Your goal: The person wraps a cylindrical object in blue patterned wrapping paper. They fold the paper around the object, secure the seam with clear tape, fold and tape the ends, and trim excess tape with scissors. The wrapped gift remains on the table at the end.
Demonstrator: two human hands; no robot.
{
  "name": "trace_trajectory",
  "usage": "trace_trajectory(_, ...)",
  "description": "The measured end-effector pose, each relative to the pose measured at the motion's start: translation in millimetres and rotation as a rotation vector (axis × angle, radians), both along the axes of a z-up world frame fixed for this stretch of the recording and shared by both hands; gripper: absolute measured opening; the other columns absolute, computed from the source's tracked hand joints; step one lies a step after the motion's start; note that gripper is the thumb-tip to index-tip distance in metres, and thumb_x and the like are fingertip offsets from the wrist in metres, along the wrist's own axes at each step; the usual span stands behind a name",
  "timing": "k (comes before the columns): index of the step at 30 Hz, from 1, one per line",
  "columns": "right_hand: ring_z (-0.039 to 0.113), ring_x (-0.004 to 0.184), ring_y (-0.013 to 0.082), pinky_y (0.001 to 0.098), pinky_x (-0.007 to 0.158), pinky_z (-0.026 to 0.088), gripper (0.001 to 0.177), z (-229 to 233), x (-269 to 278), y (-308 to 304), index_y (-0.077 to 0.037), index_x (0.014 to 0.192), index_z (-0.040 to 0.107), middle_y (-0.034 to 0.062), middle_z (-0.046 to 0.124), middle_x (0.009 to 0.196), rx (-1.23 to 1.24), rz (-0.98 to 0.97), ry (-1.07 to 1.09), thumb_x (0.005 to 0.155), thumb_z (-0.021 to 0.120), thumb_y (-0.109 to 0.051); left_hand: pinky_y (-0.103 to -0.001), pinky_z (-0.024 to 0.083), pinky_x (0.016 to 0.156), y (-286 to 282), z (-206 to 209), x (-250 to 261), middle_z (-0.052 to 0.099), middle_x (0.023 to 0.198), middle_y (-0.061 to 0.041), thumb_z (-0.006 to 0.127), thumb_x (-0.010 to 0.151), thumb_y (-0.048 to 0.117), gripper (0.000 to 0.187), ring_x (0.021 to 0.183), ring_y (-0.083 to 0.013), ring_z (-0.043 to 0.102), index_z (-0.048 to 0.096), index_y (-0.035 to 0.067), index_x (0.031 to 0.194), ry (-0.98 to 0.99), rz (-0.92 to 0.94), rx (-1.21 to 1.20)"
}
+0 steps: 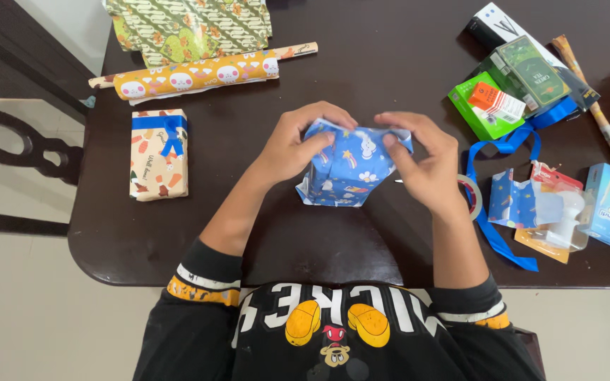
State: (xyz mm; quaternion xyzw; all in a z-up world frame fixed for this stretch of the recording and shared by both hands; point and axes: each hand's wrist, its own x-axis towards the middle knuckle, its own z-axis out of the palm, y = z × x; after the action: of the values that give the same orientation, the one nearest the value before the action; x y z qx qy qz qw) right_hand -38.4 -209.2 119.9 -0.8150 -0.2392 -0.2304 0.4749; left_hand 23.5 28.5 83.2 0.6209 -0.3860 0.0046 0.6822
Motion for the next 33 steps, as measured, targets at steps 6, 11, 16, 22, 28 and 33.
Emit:
trace_trajectory(6,0.071,0.116,0.0267,0.0547,0.124,0.04,0.027,17.6,-14.8,5.3,-0.006,0.1,0.072,0.0066,0.075,0.106,-0.399,0.008,-0.259,0.078,0.065,0.008,-0.046,0.048,0.118,-7.8,-9.7,0.3,0.076,0.105,-0.012,0.055,0.08,-0.006,0.024,0.118,-0.0304,0.072,0.071,0.0,0.097,-0.132,-0.041,-0.143)
trace_trajectory(11,0.071,0.114,0.0239,0.0586,0.125,0.028,0.021,19.6,-27.5,9.0,-0.007,0.093,0.074,0.0044,0.075,0.102,-0.543,0.005,-0.315,0.074,0.071,0.002,-0.043,0.051,0.112,-6.6,-12.4,-5.4,0.074,0.099,-0.009,0.061,0.074,-0.006,0.026,0.115,-0.0295,0.072,0.07,0.003,0.096,-0.241,-0.013,-0.124)
trace_trajectory(16,0.069,0.117,0.0241,0.0584,0.124,0.027,0.02,21.2,-30.1,9.3,-0.01,0.1,0.075,0.0042,0.074,0.108,-0.562,0.025,-0.328,0.083,0.084,-0.014,-0.041,0.047,0.114,-3.2,-16.3,-15.7,0.062,0.132,-0.016,0.069,0.082,0.0,0.049,0.127,-0.0281,0.059,0.058,0.004,0.13,-0.258,0.086,-0.124)
trace_trajectory(22,0.069,0.113,0.0252,0.0532,0.106,0.038,0.048,29.7,-34.4,19.5,-0.006,0.11,0.071,0.0082,0.073,0.118,-0.669,-0.075,-0.35,0.079,0.089,-0.039,-0.039,0.046,0.116,-15.0,-21.8,-26.8,0.057,0.138,-0.018,0.071,0.088,0.001,0.083,0.128,-0.0241,0.059,0.03,0.008,0.16,-0.053,0.04,-0.201)
trace_trajectory(28,0.071,0.115,0.0186,0.0488,0.114,0.038,0.019,34.7,-30.3,27.3,-0.008,0.114,0.075,0.0036,0.075,0.116,-0.812,-0.169,-0.381,0.095,0.075,-0.007,-0.035,0.05,0.111,-29.2,-25.5,-41.9,0.062,0.126,-0.016,0.072,0.089,-0.004,0.089,0.119,-0.0199,0.063,0.023,0.008,0.162,0.101,0.195,-0.248)
trace_trajectory(33,0.072,0.111,0.0204,0.0514,0.11,0.035,0.021,21.6,-34.3,32.2,-0.007,0.109,0.077,0.0031,0.076,0.108,-0.835,-0.308,-0.527,0.09,0.07,-0.003,-0.031,0.052,0.105,-40.3,-30.8,-46.9,0.065,0.122,-0.013,0.067,0.087,-0.011,0.074,0.113,-0.0176,0.063,0.036,0.008,0.151,0.109,0.309,-0.299)
